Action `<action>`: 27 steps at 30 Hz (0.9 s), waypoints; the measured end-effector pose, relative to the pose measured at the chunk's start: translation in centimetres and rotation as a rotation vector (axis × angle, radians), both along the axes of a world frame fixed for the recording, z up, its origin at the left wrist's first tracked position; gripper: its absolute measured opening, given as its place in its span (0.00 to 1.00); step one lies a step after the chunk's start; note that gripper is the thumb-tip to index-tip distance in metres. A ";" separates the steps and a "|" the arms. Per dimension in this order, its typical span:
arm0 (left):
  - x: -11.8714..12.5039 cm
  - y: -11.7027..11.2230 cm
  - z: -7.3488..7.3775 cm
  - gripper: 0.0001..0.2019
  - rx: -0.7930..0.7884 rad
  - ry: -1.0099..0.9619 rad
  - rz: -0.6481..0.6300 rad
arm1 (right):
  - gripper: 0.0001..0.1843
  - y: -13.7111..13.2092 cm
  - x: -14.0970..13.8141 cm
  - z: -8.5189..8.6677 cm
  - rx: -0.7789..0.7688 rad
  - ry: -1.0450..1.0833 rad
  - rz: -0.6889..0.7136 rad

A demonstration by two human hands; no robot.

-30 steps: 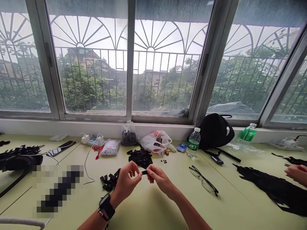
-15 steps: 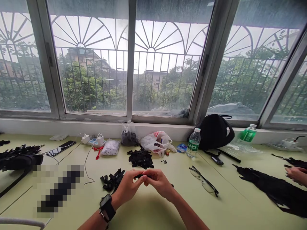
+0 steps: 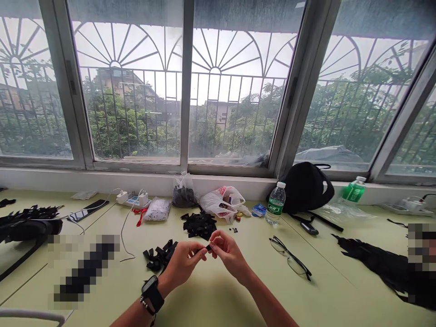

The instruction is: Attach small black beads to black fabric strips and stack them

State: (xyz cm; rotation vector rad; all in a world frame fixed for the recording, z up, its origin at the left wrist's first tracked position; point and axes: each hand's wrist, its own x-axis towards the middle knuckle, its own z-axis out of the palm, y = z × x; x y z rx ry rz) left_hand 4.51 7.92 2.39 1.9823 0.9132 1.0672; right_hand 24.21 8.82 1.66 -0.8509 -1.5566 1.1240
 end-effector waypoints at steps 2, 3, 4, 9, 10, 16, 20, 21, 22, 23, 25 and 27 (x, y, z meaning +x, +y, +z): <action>0.0 0.1 -0.1 0.16 -0.015 0.000 -0.016 | 0.20 0.1 0.0 -0.2 0.024 -0.020 -0.016; 0.0 0.2 -0.2 0.16 -0.020 -0.002 -0.017 | 0.19 0.1 0.0 -0.3 0.033 -0.029 -0.024; 0.0 0.2 -0.3 0.16 -0.022 -0.004 -0.012 | 0.18 0.2 0.0 -0.4 0.040 -0.037 -0.032; 0.0 0.3 -0.5 0.17 -0.011 0.005 0.080 | 0.09 0.0 0.2 -0.3 0.138 -0.174 -0.109; 0.0 0.3 -0.5 0.17 -0.010 0.009 0.102 | 0.07 -0.1 0.2 -0.3 0.194 -0.242 -0.154; 0.0 0.1 -0.4 0.17 0.027 0.054 0.189 | 0.04 -1.1 0.4 -0.2 0.400 -0.611 -0.231; 0.4 -0.5 -0.4 0.14 0.106 0.132 0.173 | 0.04 -1.4 -0.1 -0.7 0.407 -0.733 -0.194; 0.5 -0.7 -0.4 0.14 0.125 0.148 0.169 | 0.04 -1.4 -0.2 -0.9 0.416 -0.755 -0.202; 0.6 -0.9 -0.4 0.13 0.142 0.162 0.172 | 0.04 -1.4 -0.3 -1.0 0.423 -0.776 -0.208; 0.7 -1.0 -0.4 0.13 0.158 0.173 0.179 | 0.05 -1.4 -0.4 -1.1 0.431 -0.796 -0.212; 0.7 -1.2 -0.4 0.12 0.185 0.199 0.202 | 0.05 -1.4 -0.5 -1.3 0.452 -0.837 -0.217; 0.7 -1.2 -0.5 0.12 0.203 0.240 0.228 | 0.06 -1.4 -0.6 -1.3 0.481 -0.882 -0.222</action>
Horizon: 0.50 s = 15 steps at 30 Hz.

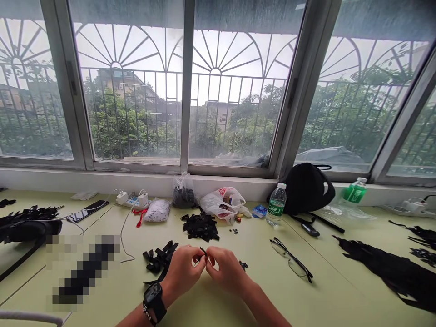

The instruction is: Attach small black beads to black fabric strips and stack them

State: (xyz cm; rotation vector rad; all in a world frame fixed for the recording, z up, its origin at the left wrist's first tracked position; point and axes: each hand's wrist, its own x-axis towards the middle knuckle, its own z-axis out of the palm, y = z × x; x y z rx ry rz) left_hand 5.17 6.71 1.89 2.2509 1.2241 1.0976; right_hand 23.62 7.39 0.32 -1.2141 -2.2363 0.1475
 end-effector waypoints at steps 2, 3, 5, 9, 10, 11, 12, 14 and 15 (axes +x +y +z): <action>-0.1 0.1 -0.2 0.11 0.005 0.046 0.024 | 0.07 -0.2 -0.1 0.0 0.034 -0.050 -0.003; -0.1 0.1 -0.2 0.11 0.005 0.066 0.037 | 0.07 -0.2 -0.2 -0.1 0.053 -0.074 -0.004; -0.1 0.1 -0.3 0.10 0.003 0.093 0.061 | 0.07 -0.4 -0.3 -0.1 0.091 -0.122 -0.013; 0.0 0.1 -0.3 0.10 0.004 0.114 0.068 | 0.09 -0.5 -0.5 -0.2 0.139 -0.211 -0.048; 0.0 0.1 -0.3 0.10 0.003 0.112 0.067 | 0.09 -0.6 -0.6 -0.2 0.143 -0.228 -0.055; 0.0 0.1 -0.3 0.10 0.000 0.106 0.068 | 0.09 -0.6 -0.6 -0.2 0.145 -0.243 -0.061; 0.1 0.1 -0.2 0.10 -0.006 0.095 0.067 | 0.08 -0.6 -0.7 -0.2 0.145 -0.254 -0.066; 0.1 0.1 -0.3 0.11 -0.038 0.062 0.047 | 0.08 -0.7 -0.9 -0.1 0.144 -0.273 -0.074; 0.1 0.2 -0.3 0.11 -0.064 0.041 0.031 | 0.08 -0.8 -0.9 0.0 0.143 -0.282 -0.077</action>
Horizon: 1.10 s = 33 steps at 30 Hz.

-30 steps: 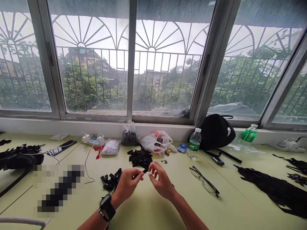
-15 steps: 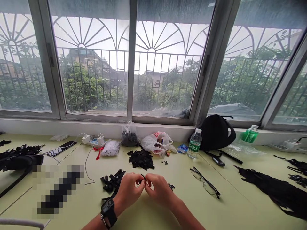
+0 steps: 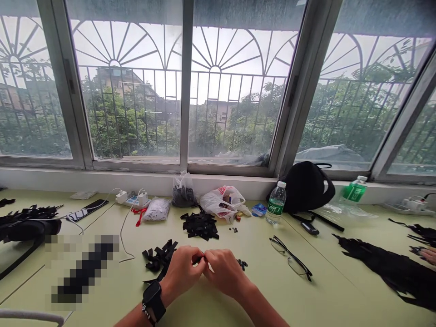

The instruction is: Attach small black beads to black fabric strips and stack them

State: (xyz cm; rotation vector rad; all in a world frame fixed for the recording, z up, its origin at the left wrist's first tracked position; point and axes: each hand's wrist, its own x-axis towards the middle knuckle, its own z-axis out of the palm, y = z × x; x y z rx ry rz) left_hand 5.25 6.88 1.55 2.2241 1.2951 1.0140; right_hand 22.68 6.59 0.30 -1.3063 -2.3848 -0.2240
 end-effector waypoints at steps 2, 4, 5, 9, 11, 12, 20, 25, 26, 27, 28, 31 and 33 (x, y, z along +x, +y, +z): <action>0.0 0.1 -0.2 0.11 -0.059 -0.049 -0.031 | 0.08 -0.1 -0.1 0.1 -0.004 -0.016 -0.005; 0.0 0.2 -0.4 0.11 -0.111 -0.093 -0.049 | 0.08 -0.2 -0.2 0.1 -0.011 -0.029 -0.007; 0.0 0.2 -0.5 0.11 -0.129 -0.112 -0.056 | 0.08 -0.1 -0.3 0.1 -0.014 -0.033 -0.008; 0.0 0.4 -0.7 0.10 -0.142 -0.164 -0.085 | 0.07 0.0 -0.3 -0.1 -0.018 -0.034 -0.001; 0.0 0.4 -0.7 0.09 -0.139 -0.179 -0.099 | 0.07 0.0 -0.4 -0.1 -0.018 -0.031 0.004; 0.0 0.4 -0.7 0.09 -0.139 -0.184 -0.104 | 0.07 0.0 -0.4 -0.1 -0.016 -0.028 0.006; -0.1 0.6 -0.7 0.09 -0.160 -0.218 -0.113 | 0.07 -0.1 -0.3 0.0 -0.011 0.001 0.029; -0.3 0.7 -0.7 0.08 -0.197 -0.254 -0.140 | 0.09 0.0 -0.2 -0.1 -0.024 0.013 0.034; -0.3 0.8 -0.7 0.07 -0.208 -0.262 -0.147 | 0.10 0.0 -0.2 -0.1 -0.026 0.018 0.038; -0.4 0.8 -0.8 0.07 -0.219 -0.270 -0.152 | 0.10 0.0 -0.1 -0.1 -0.028 0.024 0.044; -0.4 0.9 -0.8 0.07 -0.229 -0.278 -0.158 | 0.11 0.0 -0.1 0.0 -0.030 0.031 0.049; -0.4 1.0 -1.0 0.08 -0.242 -0.303 -0.174 | 0.11 -0.2 0.2 0.3 -0.029 0.059 0.065; -0.3 1.0 -0.9 0.08 -0.243 -0.316 -0.178 | 0.10 -0.2 0.3 0.4 -0.029 0.081 0.078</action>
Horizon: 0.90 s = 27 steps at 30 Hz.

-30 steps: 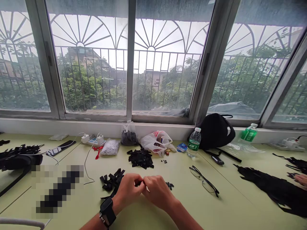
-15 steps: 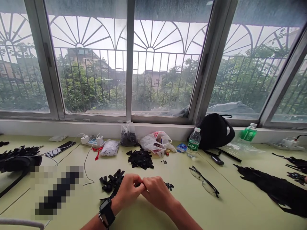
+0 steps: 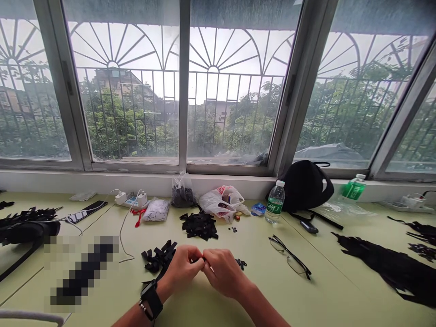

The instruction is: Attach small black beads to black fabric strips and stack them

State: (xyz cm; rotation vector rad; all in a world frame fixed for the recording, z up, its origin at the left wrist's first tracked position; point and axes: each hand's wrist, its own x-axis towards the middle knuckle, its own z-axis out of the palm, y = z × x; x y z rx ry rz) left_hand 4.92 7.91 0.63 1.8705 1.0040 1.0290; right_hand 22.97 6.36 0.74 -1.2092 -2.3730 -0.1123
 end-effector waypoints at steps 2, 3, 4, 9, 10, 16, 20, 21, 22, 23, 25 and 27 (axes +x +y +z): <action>0.1 -0.1 0.2 0.08 0.007 -0.010 0.007 | 0.11 0.0 0.1 0.0 -0.006 0.024 0.011; 0.1 -0.1 0.4 0.09 0.016 -0.013 0.011 | 0.12 0.1 0.0 0.0 -0.010 0.038 0.012; 0.1 -0.1 0.5 0.09 0.027 -0.017 0.013 | 0.13 0.2 0.0 -0.1 -0.017 0.056 0.011; 0.3 -0.3 0.9 0.14 0.057 -0.031 0.029 | 0.16 0.6 -0.2 -0.2 -0.068 0.203 -0.021; 0.3 -0.3 0.8 0.15 0.058 -0.036 0.041 | 0.16 0.6 -0.3 -0.1 -0.075 0.237 -0.028; 0.1 0.4 0.2 0.22 0.081 -0.072 0.150 | 0.15 0.5 -0.4 0.7 -0.126 0.463 -0.012; 0.1 0.5 0.3 0.22 0.116 -0.062 0.204 | 0.15 0.8 -0.8 0.4 -0.221 0.645 0.058; 0.1 0.5 0.3 0.22 0.127 -0.057 0.215 | 0.15 0.9 -0.8 0.2 -0.249 0.693 0.073; 0.1 0.4 0.4 0.22 0.137 -0.055 0.226 | 0.15 1.0 -0.9 0.1 -0.277 0.739 0.084; 0.1 0.4 0.5 0.22 0.144 -0.054 0.235 | 0.15 1.1 -0.9 0.0 -0.301 0.783 0.092; 0.1 0.2 0.6 0.22 0.150 -0.051 0.240 | 0.16 1.2 -1.0 -0.1 -0.334 0.852 0.097; 0.1 0.2 0.7 0.22 0.150 -0.046 0.237 | 0.16 1.2 -1.0 -0.1 -0.354 0.883 0.101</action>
